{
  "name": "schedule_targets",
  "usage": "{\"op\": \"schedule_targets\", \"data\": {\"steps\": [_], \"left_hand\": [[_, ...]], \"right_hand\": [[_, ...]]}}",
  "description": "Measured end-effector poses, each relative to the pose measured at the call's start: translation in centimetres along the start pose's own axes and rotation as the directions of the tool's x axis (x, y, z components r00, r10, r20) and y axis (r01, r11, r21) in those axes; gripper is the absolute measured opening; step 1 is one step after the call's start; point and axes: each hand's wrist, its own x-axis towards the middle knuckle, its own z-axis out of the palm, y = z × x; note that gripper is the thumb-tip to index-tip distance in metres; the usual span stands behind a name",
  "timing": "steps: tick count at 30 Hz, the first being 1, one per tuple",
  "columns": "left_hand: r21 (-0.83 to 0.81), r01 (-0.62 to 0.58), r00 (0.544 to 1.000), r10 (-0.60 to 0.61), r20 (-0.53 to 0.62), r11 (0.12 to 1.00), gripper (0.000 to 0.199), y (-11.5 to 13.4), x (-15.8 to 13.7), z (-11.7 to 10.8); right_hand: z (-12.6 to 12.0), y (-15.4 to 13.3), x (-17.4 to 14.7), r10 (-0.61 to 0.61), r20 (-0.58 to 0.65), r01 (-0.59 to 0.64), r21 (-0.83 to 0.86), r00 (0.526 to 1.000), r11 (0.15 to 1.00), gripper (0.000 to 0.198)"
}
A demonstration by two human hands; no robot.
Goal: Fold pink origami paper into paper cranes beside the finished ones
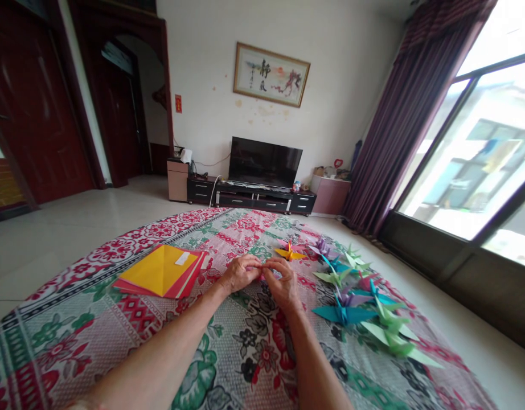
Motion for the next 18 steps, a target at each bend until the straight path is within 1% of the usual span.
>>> {"op": "schedule_targets", "data": {"steps": [4,9,13,18], "left_hand": [[0.006,0.007,1.000,-0.007,0.002,1.000,0.014,0.0,0.1,-0.1],[-0.031,0.033,0.999,-0.032,0.027,0.999,0.014,0.2,0.1,-0.3],[-0.053,0.051,0.997,-0.048,0.064,0.997,0.016,0.4,0.1,-0.6],[-0.064,0.043,0.995,-0.038,0.087,0.997,0.017,0.7,0.1,-1.0]], "right_hand": [[-0.1,-0.3,0.1,-0.009,0.019,0.009,-0.002,1.000,1.000,0.010],[-0.2,-0.9,0.4,-0.044,0.030,0.045,-0.031,0.999,0.999,0.009],[-0.4,-1.3,0.7,-0.080,0.071,0.083,-0.044,0.994,0.996,0.008],[-0.7,-1.5,0.8,-0.099,0.113,0.108,-0.079,0.989,0.991,0.009]]}}
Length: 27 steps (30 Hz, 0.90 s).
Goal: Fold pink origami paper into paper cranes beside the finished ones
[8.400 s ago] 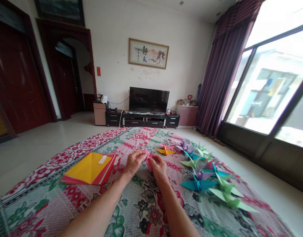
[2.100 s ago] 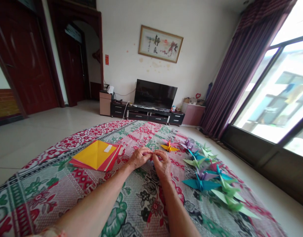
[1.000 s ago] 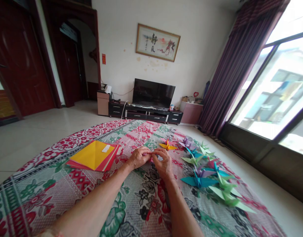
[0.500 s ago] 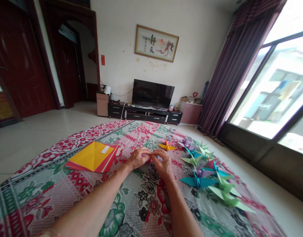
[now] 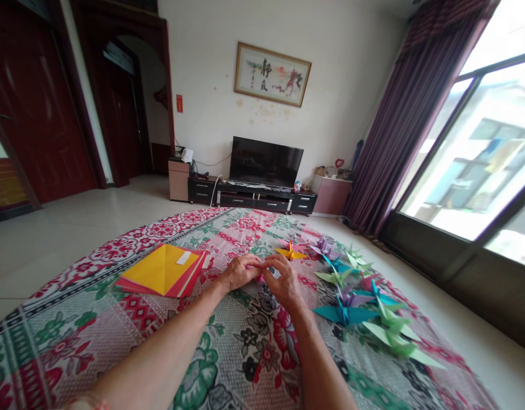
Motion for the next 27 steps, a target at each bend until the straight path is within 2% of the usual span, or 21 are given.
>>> {"op": "schedule_targets", "data": {"steps": [8,15,20,27], "left_hand": [[-0.018,-0.022,0.999,0.022,0.033,1.000,0.015,0.21,0.09,-0.27],[0.016,-0.020,1.000,0.020,0.024,1.000,0.016,0.08,0.12,-0.22],[0.023,-0.038,0.999,0.037,0.032,0.999,0.016,0.00,0.13,-0.21],[0.022,-0.043,0.999,0.042,0.032,0.999,0.017,-0.03,0.08,-0.17]], "right_hand": [[-0.21,0.25,0.00,-0.045,0.036,0.044,0.010,0.998,0.999,0.010],[-0.46,-0.16,-0.10,0.004,0.064,-0.005,0.029,0.998,1.000,0.013],[-0.24,-0.27,0.00,0.032,0.048,-0.035,0.051,0.998,0.998,0.013],[0.14,0.28,0.03,0.008,0.026,-0.009,0.045,1.000,0.999,0.010]]}}
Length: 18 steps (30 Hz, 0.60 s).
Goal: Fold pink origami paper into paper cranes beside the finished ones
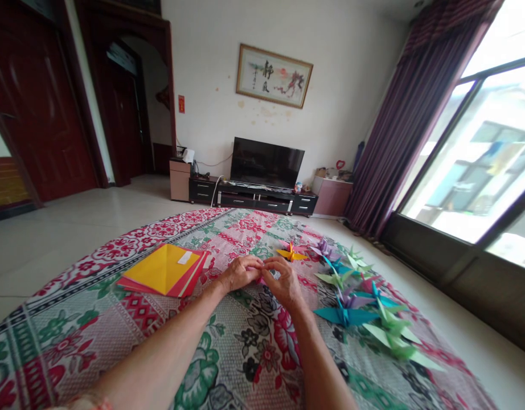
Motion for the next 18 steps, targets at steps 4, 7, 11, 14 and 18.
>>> {"op": "schedule_targets", "data": {"steps": [4,7,11,14,18], "left_hand": [[-0.014,0.005,1.000,-0.005,-0.005,1.000,0.016,-0.01,-0.03,-0.01],[-0.026,0.023,1.000,-0.023,-0.002,0.999,0.016,-0.05,-0.05,0.02],[-0.031,0.040,0.999,-0.040,-0.004,0.999,0.015,-0.10,-0.07,0.07],[-0.037,0.040,0.999,-0.040,-0.002,0.998,0.014,-0.03,-0.09,0.06],[-0.037,0.046,0.999,-0.046,0.006,0.998,0.017,0.14,-0.13,-0.03]], "right_hand": [[-0.08,0.10,-0.02,-0.001,0.000,0.001,-0.007,1.000,1.000,0.009],[-0.17,0.27,-0.08,-0.002,0.004,0.002,-0.018,1.000,1.000,0.009],[-0.23,0.58,-0.16,-0.001,0.015,0.002,-0.033,1.000,0.999,0.010],[-0.26,0.59,-0.15,-0.004,0.024,0.006,-0.058,1.000,0.998,0.010],[-0.33,0.23,-0.07,-0.031,0.023,0.033,-0.098,0.999,0.995,0.010]]}}
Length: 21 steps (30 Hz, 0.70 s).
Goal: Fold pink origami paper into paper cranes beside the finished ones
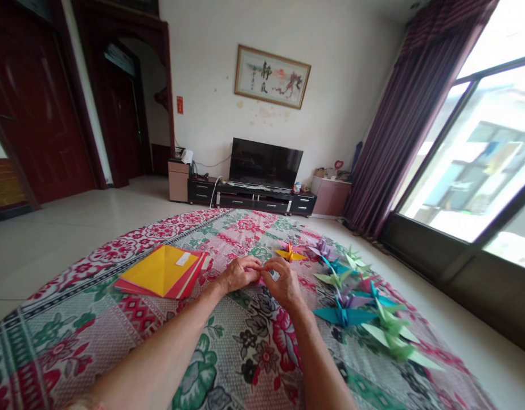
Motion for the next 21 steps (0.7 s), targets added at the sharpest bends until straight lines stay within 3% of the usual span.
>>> {"op": "schedule_targets", "data": {"steps": [15,21], "left_hand": [[0.006,-0.006,1.000,0.006,0.014,1.000,0.016,-0.1,0.0,0.0],[-0.011,-0.034,0.999,0.034,-0.010,0.999,0.015,-0.1,0.0,0.0]], "right_hand": [[1.0,-0.1,-0.1,-0.009,-0.038,0.005,-0.104,0.999,0.995,0.010],[0.2,-0.5,-0.3,0.116,-0.146,-0.115,0.017,0.982,0.993,0.019]]}}
